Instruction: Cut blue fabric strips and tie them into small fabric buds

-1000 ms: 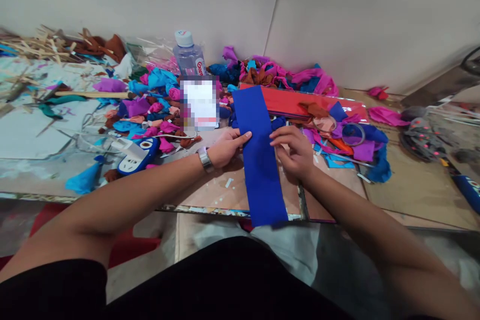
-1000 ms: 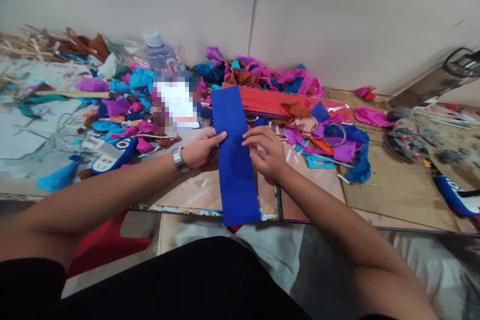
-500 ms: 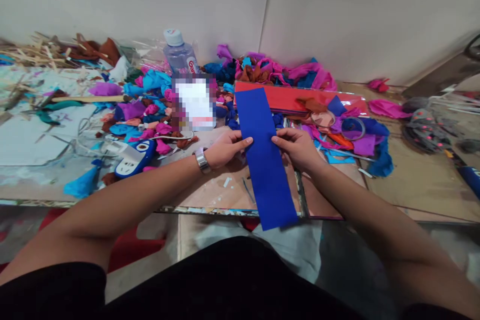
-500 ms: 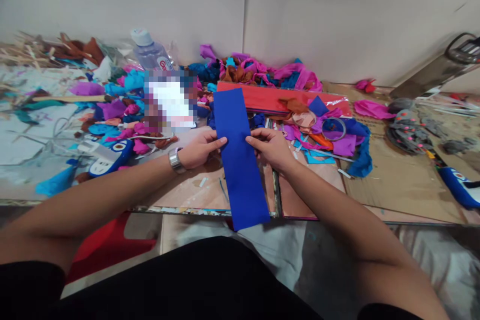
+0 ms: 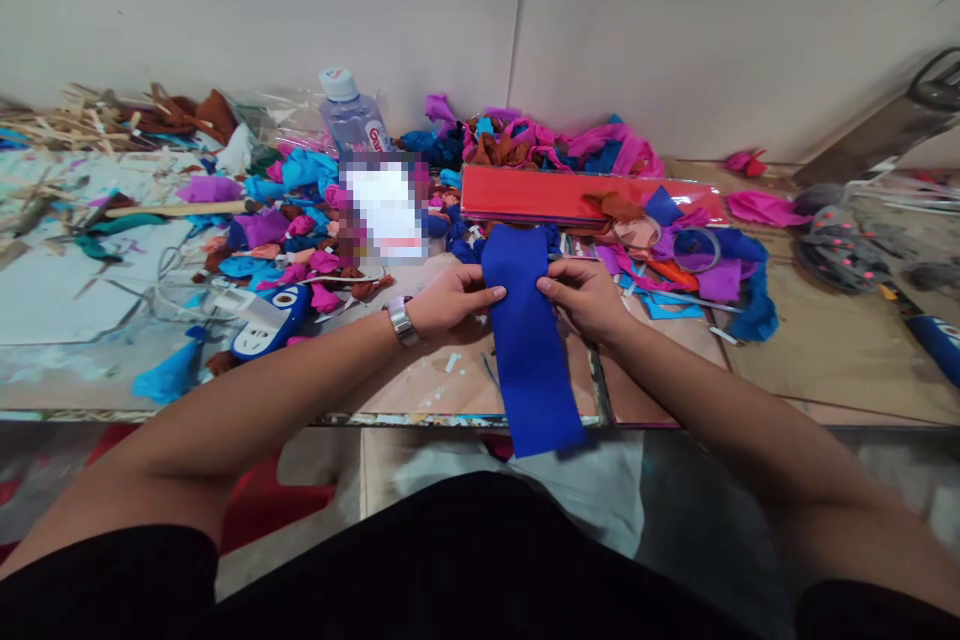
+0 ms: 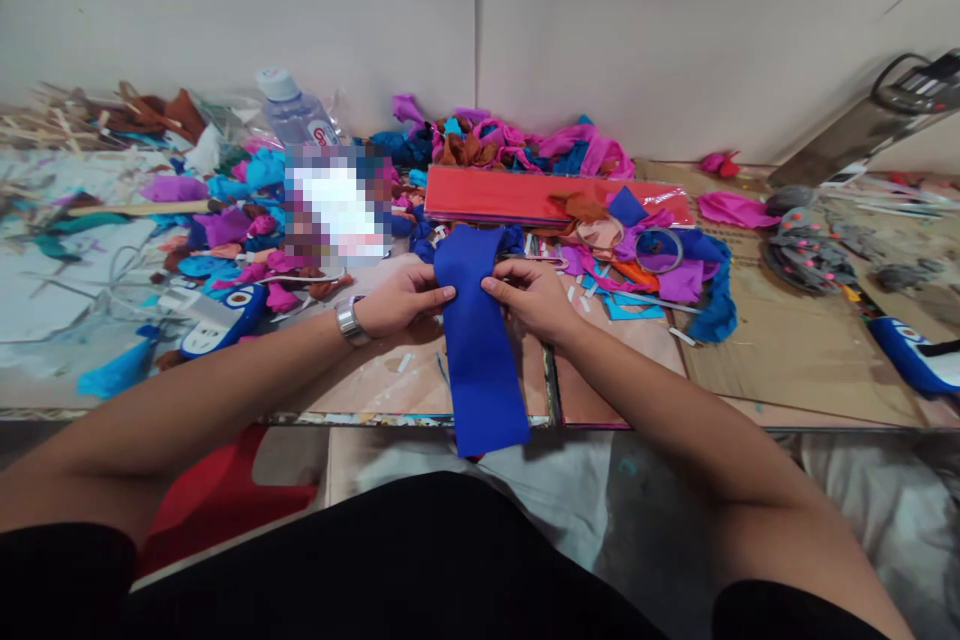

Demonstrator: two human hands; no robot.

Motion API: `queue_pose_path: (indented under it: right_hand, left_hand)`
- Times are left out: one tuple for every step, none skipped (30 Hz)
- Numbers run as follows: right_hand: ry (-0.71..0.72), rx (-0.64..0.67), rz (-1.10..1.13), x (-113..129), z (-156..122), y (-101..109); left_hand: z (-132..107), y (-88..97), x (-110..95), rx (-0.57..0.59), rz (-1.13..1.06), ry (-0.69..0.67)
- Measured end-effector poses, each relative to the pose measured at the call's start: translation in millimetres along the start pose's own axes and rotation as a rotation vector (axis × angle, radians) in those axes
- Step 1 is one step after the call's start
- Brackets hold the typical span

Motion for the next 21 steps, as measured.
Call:
queue_pose_path:
  right_hand:
    - [-0.004, 0.001, 0.005, -0.5, -0.4, -1.0]
    - [-0.006, 0.004, 0.011, -1.0, -0.8, -1.8]
    - [-0.005, 0.010, 0.015, -1.3, -1.0, -2.6]
    - [-0.001, 0.017, 0.018, -1.3, -1.2, -3.2]
    - [0.004, 0.025, 0.020, -1.1, -1.4, -3.8]
    - [0.009, 0.032, 0.022, -0.8, -1.4, -4.1]
    - [0.012, 0.036, 0.028, -0.6, -1.2, -4.2]
    - [0.014, 0.040, 0.034, -0.5, -1.0, -4.2]
    - [0.019, 0.043, 0.039, -0.4, -0.7, -4.0]
    - [0.030, 0.045, 0.040, -0.2, -0.4, -3.7]
    - [0.048, 0.043, 0.039, 0.0, -0.2, -3.1]
    - [0.074, 0.036, 0.040, 0.2, -0.3, -2.2]
    - [0.108, 0.026, 0.041, 0.6, -0.7, -1.2]
    - [0.146, 0.021, 0.039, 0.9, -1.5, -0.4]
    - [0.182, 0.023, 0.034, 0.9, -2.9, -0.2]
    - [0.213, 0.039, 0.027, 0.6, -4.6, -0.8]
    - [0.232, 0.075, 0.015, 0.0, -6.7, -2.8]
    - [0.243, 0.124, 0.001, -0.7, -9.1, -5.8]
    - [0.252, 0.183, -0.014, -1.1, -11.7, -9.5]
    - [0.266, 0.240, -0.033, -0.5, -14.4, -13.5]
    - [0.293, 0.289, -0.062, 1.2, -17.2, -17.4]
  left_hand:
    - [0.4, 0.3, 0.5, 0.010, 0.013, -0.004]
    - [0.8, 0.5, 1.0, 0.022, 0.024, -0.012]
    - [1.2, 0.7, 1.5, 0.034, 0.032, -0.021]
    - [1.5, 0.9, 2.2, 0.044, 0.038, -0.029]
    - [1.8, 1.3, 3.0, 0.051, 0.042, -0.035]
    - [2.1, 1.9, 3.9, 0.053, 0.050, -0.039]
    - [2.3, 2.7, 4.7, 0.049, 0.065, -0.044]
    - [2.4, 3.5, 5.2, 0.044, 0.090, -0.051]
    - [2.4, 3.9, 5.5, 0.042, 0.121, -0.057]
    - [2.2, 3.9, 5.4, 0.044, 0.155, -0.064]
    - [1.7, 3.3, 4.8, 0.049, 0.191, -0.075]
    - [1.0, 2.2, 3.8, 0.058, 0.231, -0.089]
    - [-0.2, 0.5, 2.7, 0.071, 0.272, -0.105]
    - [-1.6, -1.6, 1.7, 0.087, 0.311, -0.119]
    - [-3.1, -3.7, 1.2, 0.102, 0.346, -0.127]
    - [-4.7, -6.3, 1.7, 0.129, 0.372, -0.124]
    - [-6.0, -7.8, 3.0, 0.141, 0.374, -0.106]
    - [-7.0, -8.6, 4.1, 0.141, 0.375, -0.095]
    - [-7.5, -9.1, 4.8, 0.142, 0.380, -0.094]
    - [-7.6, -9.3, 5.0, 0.138, 0.394, -0.104]
    - [-7.2, -9.5, 4.5, 0.137, 0.413, -0.124]
Point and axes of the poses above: each hand's wrist, its own z-axis towards the middle knuckle, its own y-axis out of the back of the hand, x = y × z, the point moved 5 cm from there along z, towards the middle knuckle, and after that the axes turned 5 degrees about z, right-handed, at the moved point
